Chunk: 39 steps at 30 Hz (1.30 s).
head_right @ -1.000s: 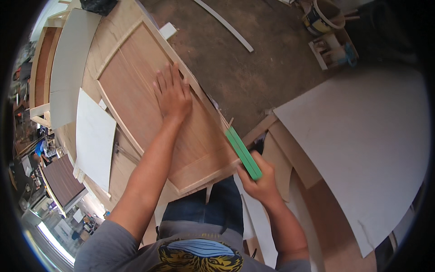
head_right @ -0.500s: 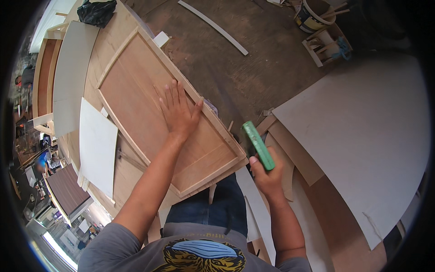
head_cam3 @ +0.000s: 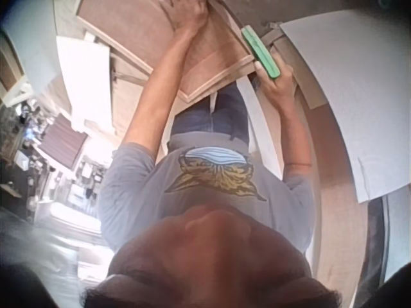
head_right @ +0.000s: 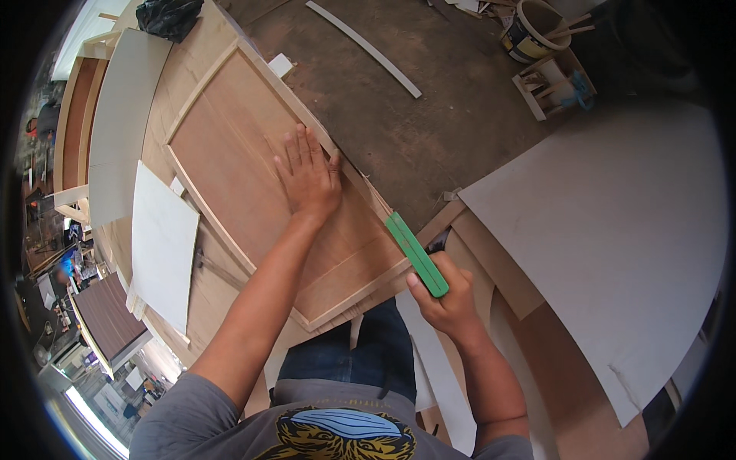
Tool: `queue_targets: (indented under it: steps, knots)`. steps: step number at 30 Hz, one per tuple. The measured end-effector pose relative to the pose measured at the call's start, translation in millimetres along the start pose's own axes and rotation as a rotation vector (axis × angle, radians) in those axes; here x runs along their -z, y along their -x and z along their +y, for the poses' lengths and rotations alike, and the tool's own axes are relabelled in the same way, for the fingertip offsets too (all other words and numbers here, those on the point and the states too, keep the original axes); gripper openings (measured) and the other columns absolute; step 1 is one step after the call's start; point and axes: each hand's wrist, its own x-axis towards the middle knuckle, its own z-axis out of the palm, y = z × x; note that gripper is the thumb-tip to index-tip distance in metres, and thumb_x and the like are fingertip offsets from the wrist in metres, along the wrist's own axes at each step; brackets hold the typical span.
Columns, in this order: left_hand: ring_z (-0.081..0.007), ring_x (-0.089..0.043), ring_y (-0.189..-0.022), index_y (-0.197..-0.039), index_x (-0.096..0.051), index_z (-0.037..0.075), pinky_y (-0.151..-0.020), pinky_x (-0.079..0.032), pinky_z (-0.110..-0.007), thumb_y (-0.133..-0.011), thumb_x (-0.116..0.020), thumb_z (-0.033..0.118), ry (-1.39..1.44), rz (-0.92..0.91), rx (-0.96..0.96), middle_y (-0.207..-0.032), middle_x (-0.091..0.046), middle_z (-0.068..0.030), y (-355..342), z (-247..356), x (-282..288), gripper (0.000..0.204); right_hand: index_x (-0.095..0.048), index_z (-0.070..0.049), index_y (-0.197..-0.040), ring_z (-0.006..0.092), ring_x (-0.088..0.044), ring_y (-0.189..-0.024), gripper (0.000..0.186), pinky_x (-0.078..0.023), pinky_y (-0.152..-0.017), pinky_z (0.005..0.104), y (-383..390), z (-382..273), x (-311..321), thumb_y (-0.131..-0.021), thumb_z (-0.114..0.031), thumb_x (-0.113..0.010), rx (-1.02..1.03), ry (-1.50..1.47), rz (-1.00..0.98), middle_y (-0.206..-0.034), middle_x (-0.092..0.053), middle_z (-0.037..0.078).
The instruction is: The person builds a wooden box by hand, positioning a wooden panel and using a stapler to secure it to the box frame.
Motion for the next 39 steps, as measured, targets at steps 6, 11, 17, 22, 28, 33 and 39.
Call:
queue_targets:
  steps: [6,11,17,22,28,33,39]
  knots:
    - [-0.0356,-0.009,-0.162,-0.168,-0.017,0.005,-0.127,-0.009,-0.064,-0.111,-0.032,0.047,0.0,-0.035,0.028,-0.177,-0.012,-0.01,1,-3,3,0.072,-0.063,0.0,-0.09,0.0144,-0.057,-0.06,0.017,-0.044,-0.058,0.0323,-23,1,-3,-0.094,-0.014,-0.073,-0.05,-0.037,-0.049,-0.068,-0.055,0.007]
    - [-0.0346,-0.008,-0.163,-0.168,-0.017,0.005,-0.127,-0.009,-0.063,-0.11,-0.032,0.048,0.025,-0.048,0.027,-0.177,-0.012,-0.01,1,3,4,0.073,-0.056,-0.001,-0.09,0.0123,-0.056,-0.054,0.019,-0.048,-0.053,0.0292,-12,12,5,-0.099,-0.017,-0.064,-0.202,-0.223,-0.001,-0.066,-0.057,0.004]
    - [-0.0354,-0.011,-0.162,-0.167,-0.019,0.005,-0.127,-0.011,-0.063,-0.109,-0.036,0.051,0.024,-0.063,0.015,-0.176,-0.015,-0.0118,11,-3,15,0.076,-0.054,-0.002,-0.094,0.0125,-0.053,-0.053,0.019,-0.05,-0.056,0.0312,-4,10,-6,-0.1,-0.017,-0.062,-0.306,-0.422,0.021,-0.068,-0.056,0.006]
    - [-0.038,-0.017,-0.161,-0.165,-0.024,0.004,-0.126,-0.015,-0.063,-0.106,-0.047,0.051,0.095,-0.038,-0.072,-0.173,-0.022,-0.0174,37,-27,27,0.079,-0.058,0.0,-0.099,0.0127,-0.055,-0.055,0.018,-0.05,-0.057,0.0301,17,6,-9,-0.1,-0.016,-0.065,-0.375,-0.468,0.048,-0.072,-0.058,0.006]
    - [-0.0428,-0.02,-0.159,-0.162,-0.035,0.007,-0.124,-0.019,-0.061,-0.098,-0.065,0.051,0.151,0.258,0.283,-0.169,-0.029,-0.0234,95,-117,39,0.084,-0.067,0.002,-0.103,0.0125,-0.063,-0.065,0.015,-0.049,-0.06,0.0293,13,5,-41,-0.094,-0.007,-0.074,-0.165,-0.187,0.143,-0.075,-0.063,0.003]
    - [-0.043,-0.034,-0.15,-0.158,-0.036,0.003,-0.12,-0.03,-0.054,-0.097,-0.07,0.046,0.318,0.304,0.804,-0.16,-0.038,-0.0268,140,-179,25,0.082,-0.067,-0.001,-0.1,0.0394,-0.071,-0.071,0.017,-0.051,-0.063,0.046,-15,22,-68,-0.094,-0.015,-0.076,0.011,0.303,0.198,-0.081,-0.07,0.021]
    - [-0.0294,-0.061,-0.107,-0.142,-0.05,-0.003,-0.093,-0.049,-0.041,-0.102,-0.066,0.046,0.739,0.352,0.981,-0.114,-0.065,-0.0186,136,-215,23,0.065,-0.066,0.0,-0.099,0.0362,-0.067,-0.07,0.025,-0.05,-0.066,0.0441,-46,51,-97,-0.095,-0.024,-0.075,-0.18,0.396,0.133,-0.077,-0.066,0.022]
